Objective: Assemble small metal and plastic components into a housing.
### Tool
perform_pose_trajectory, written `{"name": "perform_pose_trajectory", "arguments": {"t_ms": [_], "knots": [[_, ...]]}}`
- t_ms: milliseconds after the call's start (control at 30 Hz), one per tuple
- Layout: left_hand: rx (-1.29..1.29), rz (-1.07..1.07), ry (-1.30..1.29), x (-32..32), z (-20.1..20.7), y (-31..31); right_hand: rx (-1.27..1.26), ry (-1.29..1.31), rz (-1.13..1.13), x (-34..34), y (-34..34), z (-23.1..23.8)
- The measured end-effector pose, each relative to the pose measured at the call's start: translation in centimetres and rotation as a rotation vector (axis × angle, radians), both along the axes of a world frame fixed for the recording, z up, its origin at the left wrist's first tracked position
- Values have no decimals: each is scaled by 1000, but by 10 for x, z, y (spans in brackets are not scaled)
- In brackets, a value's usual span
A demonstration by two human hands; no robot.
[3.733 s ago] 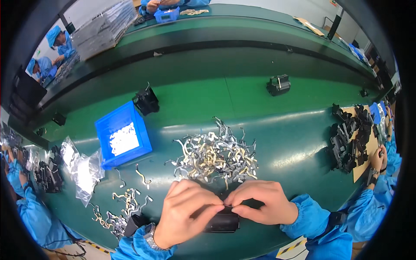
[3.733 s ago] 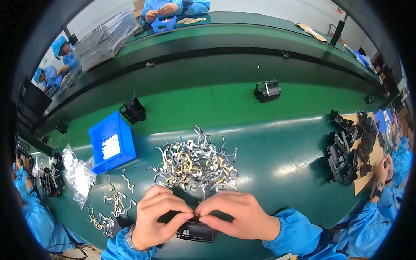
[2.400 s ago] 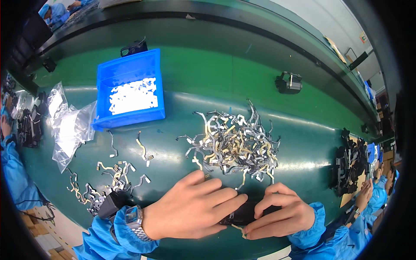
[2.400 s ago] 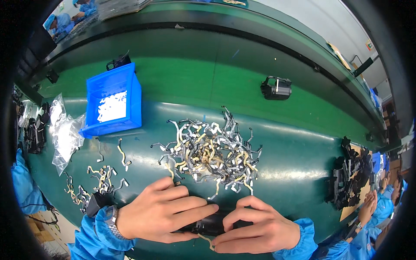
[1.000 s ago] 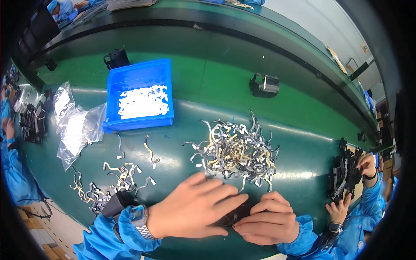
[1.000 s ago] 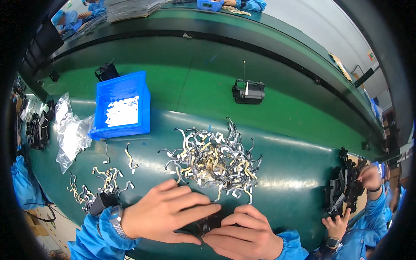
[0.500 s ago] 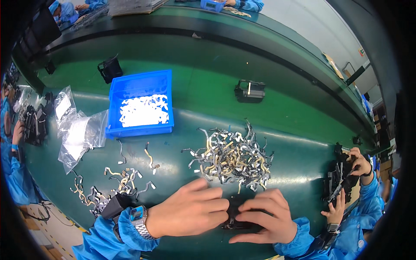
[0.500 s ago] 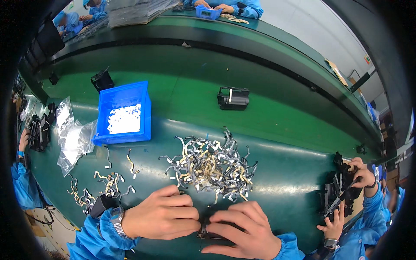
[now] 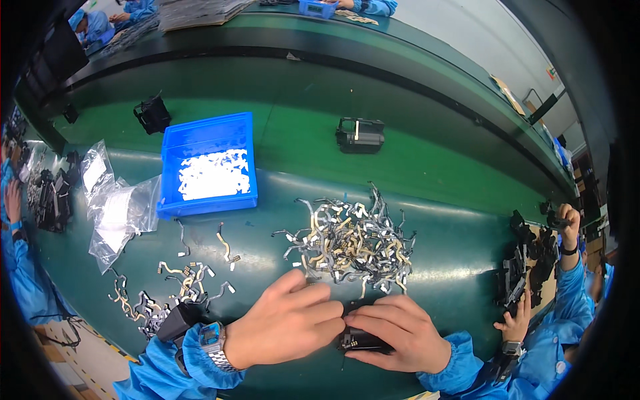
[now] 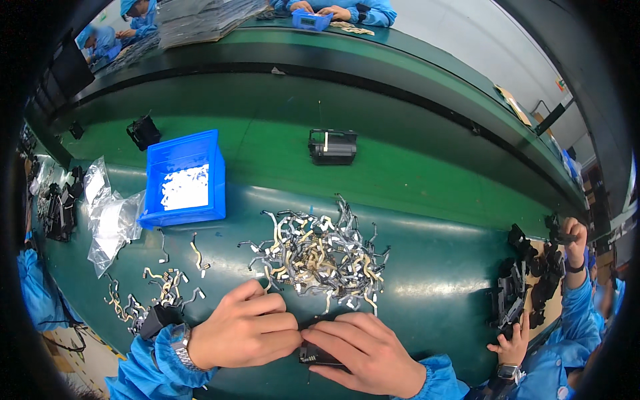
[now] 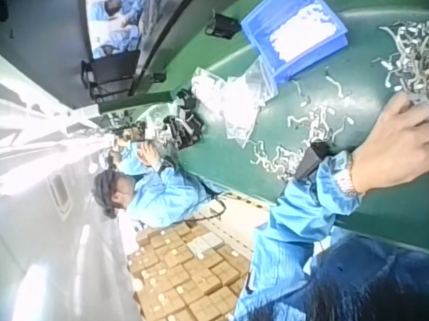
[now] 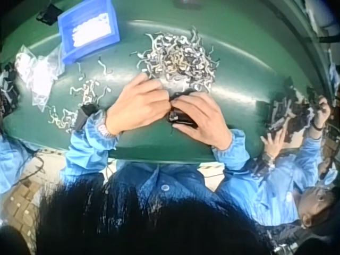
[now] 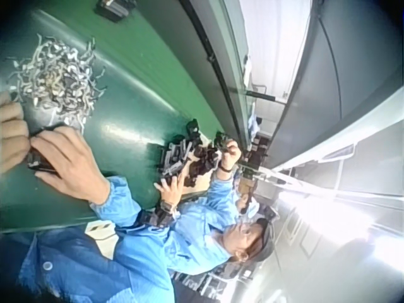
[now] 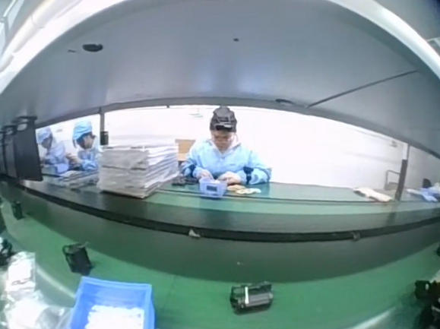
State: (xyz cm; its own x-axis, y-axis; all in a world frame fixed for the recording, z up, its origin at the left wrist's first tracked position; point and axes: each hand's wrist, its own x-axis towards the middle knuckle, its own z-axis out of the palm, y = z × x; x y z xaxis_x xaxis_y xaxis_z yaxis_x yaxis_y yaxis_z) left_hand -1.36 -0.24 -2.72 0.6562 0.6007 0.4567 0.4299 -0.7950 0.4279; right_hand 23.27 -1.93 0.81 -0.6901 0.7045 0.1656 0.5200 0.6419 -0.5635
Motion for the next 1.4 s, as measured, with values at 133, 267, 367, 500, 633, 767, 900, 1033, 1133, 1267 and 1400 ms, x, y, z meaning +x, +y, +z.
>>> {"name": "perform_pose_trajectory", "arguments": {"t_ms": [133, 267, 367, 500, 633, 767, 900, 1033, 1133, 1267, 1400], "knots": [[-14, 48, 38, -1, 2, 0, -26, -22, -55, -3, 0, 3], [-29, 129, 3, 2, 3, -3, -32, -16, -60, -3, 1, 5], [-41, 148, -30, -1, 4, -2, -80, -10, -74, -2, 2, 4], [-195, -63, -174, -7, 12, 11, -104, -29, -65, 4, 3, 4], [-205, -126, -136, -8, 9, 4, -123, -18, -72, 6, 3, 7], [-191, -142, -109, -8, 7, 6, -1, 7, -23, 5, 3, 12], [-185, -141, -102, -7, 8, 6, 110, -7, 1, 10, 2, 4], [-203, -144, -115, -6, 8, 5, 115, -11, -43, 8, -1, 8], [-215, -143, -123, -5, 9, 2, 139, 17, -45, 6, -5, 8], [-211, -158, -106, -5, 9, 3, 224, 8, -54, 2, -7, 12], [-252, -134, -156, -4, 9, 3, 366, -24, -46, 0, -8, 14]]}}
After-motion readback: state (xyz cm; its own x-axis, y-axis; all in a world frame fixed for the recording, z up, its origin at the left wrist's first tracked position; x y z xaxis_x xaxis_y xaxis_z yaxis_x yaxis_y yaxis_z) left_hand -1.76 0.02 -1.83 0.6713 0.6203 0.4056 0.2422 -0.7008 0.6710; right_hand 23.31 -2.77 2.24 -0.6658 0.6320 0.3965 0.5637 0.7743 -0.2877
